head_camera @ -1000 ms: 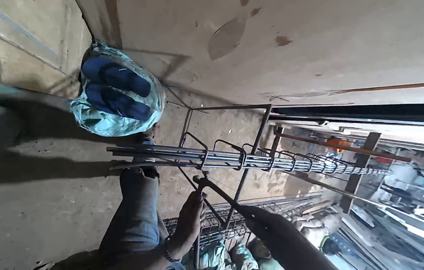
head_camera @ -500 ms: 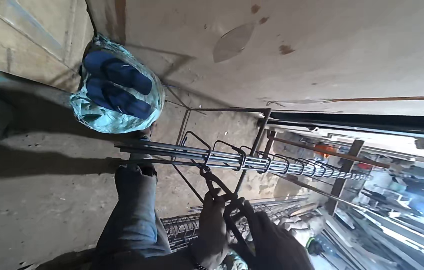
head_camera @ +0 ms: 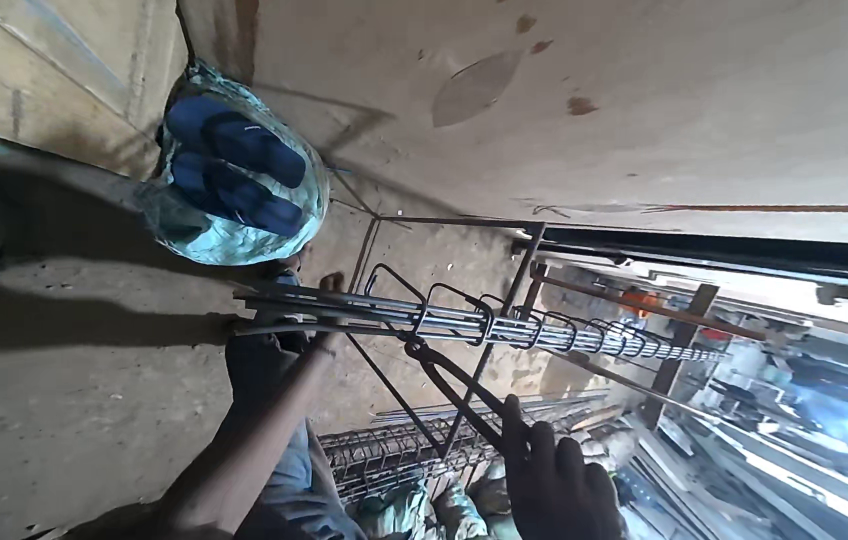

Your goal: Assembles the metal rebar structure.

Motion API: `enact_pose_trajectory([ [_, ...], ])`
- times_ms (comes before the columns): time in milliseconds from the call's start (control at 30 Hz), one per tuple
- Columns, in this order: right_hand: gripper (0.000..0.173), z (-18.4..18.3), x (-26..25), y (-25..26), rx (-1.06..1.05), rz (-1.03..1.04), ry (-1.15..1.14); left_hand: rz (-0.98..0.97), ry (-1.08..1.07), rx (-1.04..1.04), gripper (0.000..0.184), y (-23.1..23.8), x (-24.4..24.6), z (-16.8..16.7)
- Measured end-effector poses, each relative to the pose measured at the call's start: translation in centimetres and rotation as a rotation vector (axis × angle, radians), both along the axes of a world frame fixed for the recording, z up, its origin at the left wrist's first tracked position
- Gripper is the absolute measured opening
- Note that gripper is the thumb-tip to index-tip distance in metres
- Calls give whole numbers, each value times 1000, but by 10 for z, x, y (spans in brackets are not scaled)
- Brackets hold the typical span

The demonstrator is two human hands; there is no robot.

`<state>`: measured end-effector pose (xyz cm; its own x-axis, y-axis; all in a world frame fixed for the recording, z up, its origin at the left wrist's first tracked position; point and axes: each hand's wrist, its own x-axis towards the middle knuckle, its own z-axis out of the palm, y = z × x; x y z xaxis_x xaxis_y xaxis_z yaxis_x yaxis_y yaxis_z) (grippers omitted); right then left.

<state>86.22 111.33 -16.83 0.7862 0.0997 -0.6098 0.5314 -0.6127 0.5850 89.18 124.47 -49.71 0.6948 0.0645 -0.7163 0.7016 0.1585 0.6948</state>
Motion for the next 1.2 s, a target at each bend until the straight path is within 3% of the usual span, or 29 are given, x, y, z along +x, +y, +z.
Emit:
enact_pose_trajectory([
  [100, 56, 2, 7, -5, -13, 61, 14, -150, -50, -116, 47, -22, 53, -42],
  [167, 51, 4, 16, -11, 13, 114, 15, -221, 38, -218, 52, -36, 83, -37],
  [267, 45, 8, 37, -18, 60, 156, 63, -461, -85, -84, 61, -40, 83, -20],
  [333, 39, 7, 58, -31, 113, 250, 99, -453, -213, 48, 56, -48, 68, -30],
  [400, 35, 5, 83, -45, 170, 375, 142, -441, -280, 87, 38, -59, 63, -37],
  [533, 37, 6, 106, -50, 139, 422, 244, -286, -36, -69, 53, -79, 66, -45],
  [633, 37, 7, 88, -43, 134, 284, 192, -298, 53, -156, 66, -75, 67, -44],
  [700, 39, 8, 74, -39, 125, 178, 166, -305, -20, -90, 68, -69, 59, -39],
  [767, 45, 9, 64, -32, 70, -1, 200, -377, -149, 65, 52, -66, 58, -36],
  [900, 41, 1, 56, -25, -99, -660, 466, -383, -138, 191, 42, -76, 70, -40],
  [967, 37, -5, 35, -36, 122, -942, 480, -313, -126, 200, 48, -78, 71, -41],
  [1067, 39, -18, -17, -35, 469, -1215, 307, -217, -129, 182, 55, -79, 65, -43],
  [1200, 42, -62, -90, -22, 766, -1307, -4, -205, -86, 100, 53, -77, 62, -36],
])
